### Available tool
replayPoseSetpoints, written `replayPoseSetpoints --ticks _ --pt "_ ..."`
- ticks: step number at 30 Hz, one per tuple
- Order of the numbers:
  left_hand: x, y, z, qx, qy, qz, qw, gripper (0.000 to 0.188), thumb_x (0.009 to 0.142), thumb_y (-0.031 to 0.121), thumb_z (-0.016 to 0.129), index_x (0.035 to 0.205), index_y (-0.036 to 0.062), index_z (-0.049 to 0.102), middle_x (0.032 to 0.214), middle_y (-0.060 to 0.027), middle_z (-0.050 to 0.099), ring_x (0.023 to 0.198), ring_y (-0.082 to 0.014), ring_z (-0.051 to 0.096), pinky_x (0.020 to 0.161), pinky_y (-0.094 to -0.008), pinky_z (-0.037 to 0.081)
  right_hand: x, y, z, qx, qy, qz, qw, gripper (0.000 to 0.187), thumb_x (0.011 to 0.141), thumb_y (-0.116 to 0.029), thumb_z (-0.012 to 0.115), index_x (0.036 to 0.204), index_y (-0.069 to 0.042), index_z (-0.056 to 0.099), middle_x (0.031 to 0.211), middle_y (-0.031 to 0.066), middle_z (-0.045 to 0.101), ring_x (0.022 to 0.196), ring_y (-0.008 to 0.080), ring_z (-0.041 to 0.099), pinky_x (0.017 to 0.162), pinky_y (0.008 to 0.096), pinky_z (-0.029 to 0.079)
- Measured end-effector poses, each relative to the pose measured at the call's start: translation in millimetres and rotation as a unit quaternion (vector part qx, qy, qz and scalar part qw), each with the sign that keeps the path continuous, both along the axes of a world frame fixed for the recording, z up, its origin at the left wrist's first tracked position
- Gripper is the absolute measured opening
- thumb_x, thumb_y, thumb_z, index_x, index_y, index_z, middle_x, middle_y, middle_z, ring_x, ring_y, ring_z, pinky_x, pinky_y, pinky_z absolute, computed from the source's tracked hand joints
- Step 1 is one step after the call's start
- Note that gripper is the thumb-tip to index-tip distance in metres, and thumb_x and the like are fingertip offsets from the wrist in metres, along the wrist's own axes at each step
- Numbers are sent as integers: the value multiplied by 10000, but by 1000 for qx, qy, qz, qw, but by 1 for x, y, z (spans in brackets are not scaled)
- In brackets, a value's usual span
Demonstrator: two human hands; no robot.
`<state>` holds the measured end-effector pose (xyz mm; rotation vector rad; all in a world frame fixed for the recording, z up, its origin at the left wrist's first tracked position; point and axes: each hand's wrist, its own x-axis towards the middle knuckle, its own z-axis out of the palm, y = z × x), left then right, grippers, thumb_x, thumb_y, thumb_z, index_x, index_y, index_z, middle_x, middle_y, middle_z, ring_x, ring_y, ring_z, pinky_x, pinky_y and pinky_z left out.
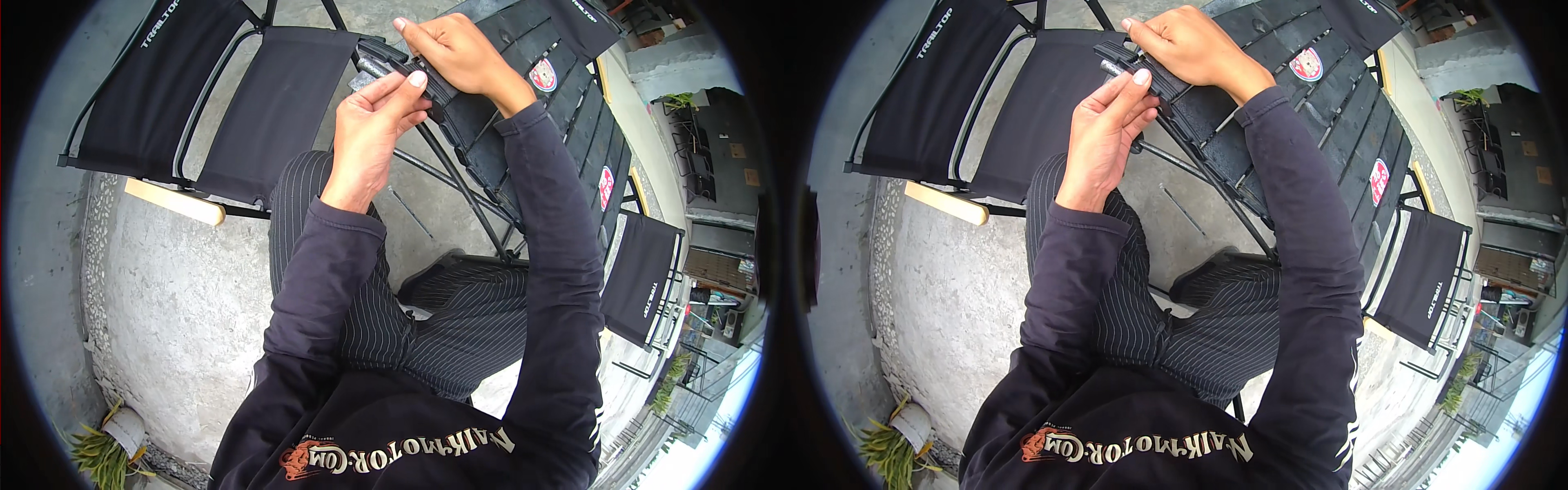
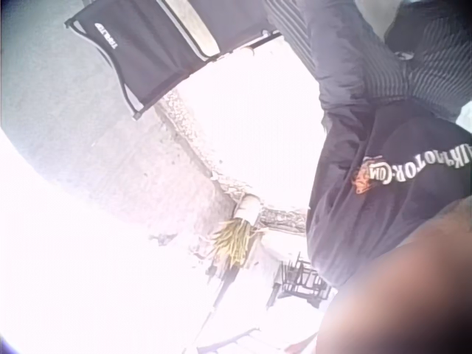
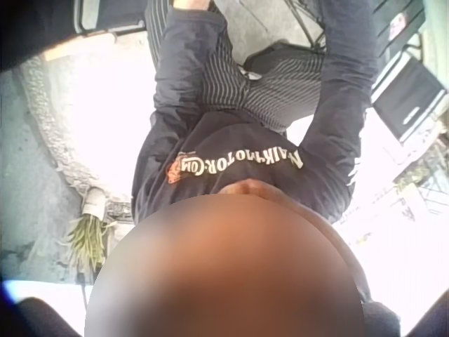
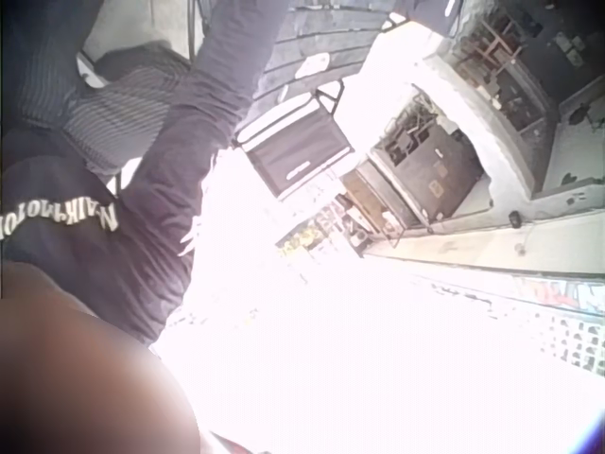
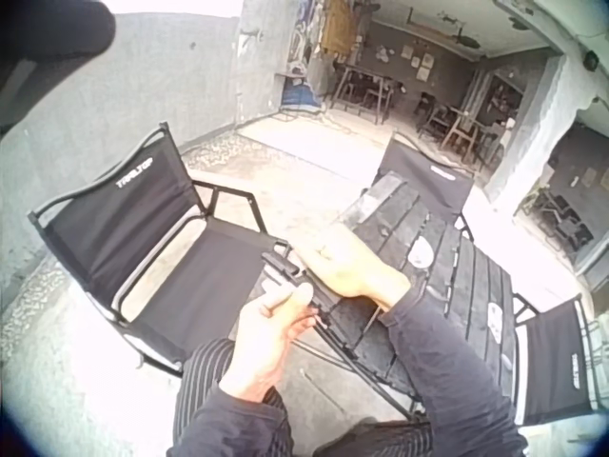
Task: Assembling a portable folding camping table by attaching the slat-top surface to the frame.
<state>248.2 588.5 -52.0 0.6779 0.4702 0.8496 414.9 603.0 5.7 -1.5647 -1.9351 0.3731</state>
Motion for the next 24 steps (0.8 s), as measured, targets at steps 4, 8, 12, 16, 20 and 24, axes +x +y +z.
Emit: replayPoseSetpoints --ticks 4,8,12,16,20,24 --pt "-1 0 2 15 2 5 1000 353 845 180 756 1080 -63 655 923 -86 689 810 -132 659 729 -252 537 -2 -1 1 21 14 -21 999 539 1001 -350 486 617 28 475 488 75 325 474 146 277 474 351 283" --pt "0 0 1 34 15 9 999 372 833 177 768 1077 -77 650 922 -95 692 798 -131 660 725 -254 539 -3 -1 -1 29 4 -30 999 541 1000 -356 483 620 29 481 489 80 344 472 149 292 479 350 299" --pt "1 0 1 58 23 29 998 391 822 181 779 1071 -90 648 912 -103 696 776 -129 662 722 -254 539 -3 -1 -2 41 12 -42 998 545 1000 -360 481 626 36 484 486 90 339 472 156 292 483 358 302" --pt "-1 -1 3 92 66 55 992 384 807 151 791 1059 -100 646 897 -111 698 774 -131 667 707 -246 549 6 6 -10 6 -74 -75 994 544 999 -368 482 649 48 491 491 92 349 475 156 294 473 354 308" --pt "1 -7 8 43 40 65 996 333 802 130 792 1049 -54 665 903 -93 693 760 -134 667 716 -257 574 -5 16 -6 246 32 35 968 298 963 -181 494 1129 27 627 1083 216 658 1046 336 610 922 398 454" --pt "-4 -6 10 104 78 124 984 305 800 117 790 1017 -64 675 895 -103 694 761 -127 666 702 -249 565 4 16 -5 99 -31 -12 995 332 977 -190 472 1207 16 596 1058 213 665 1016 319 625 901 399 464"
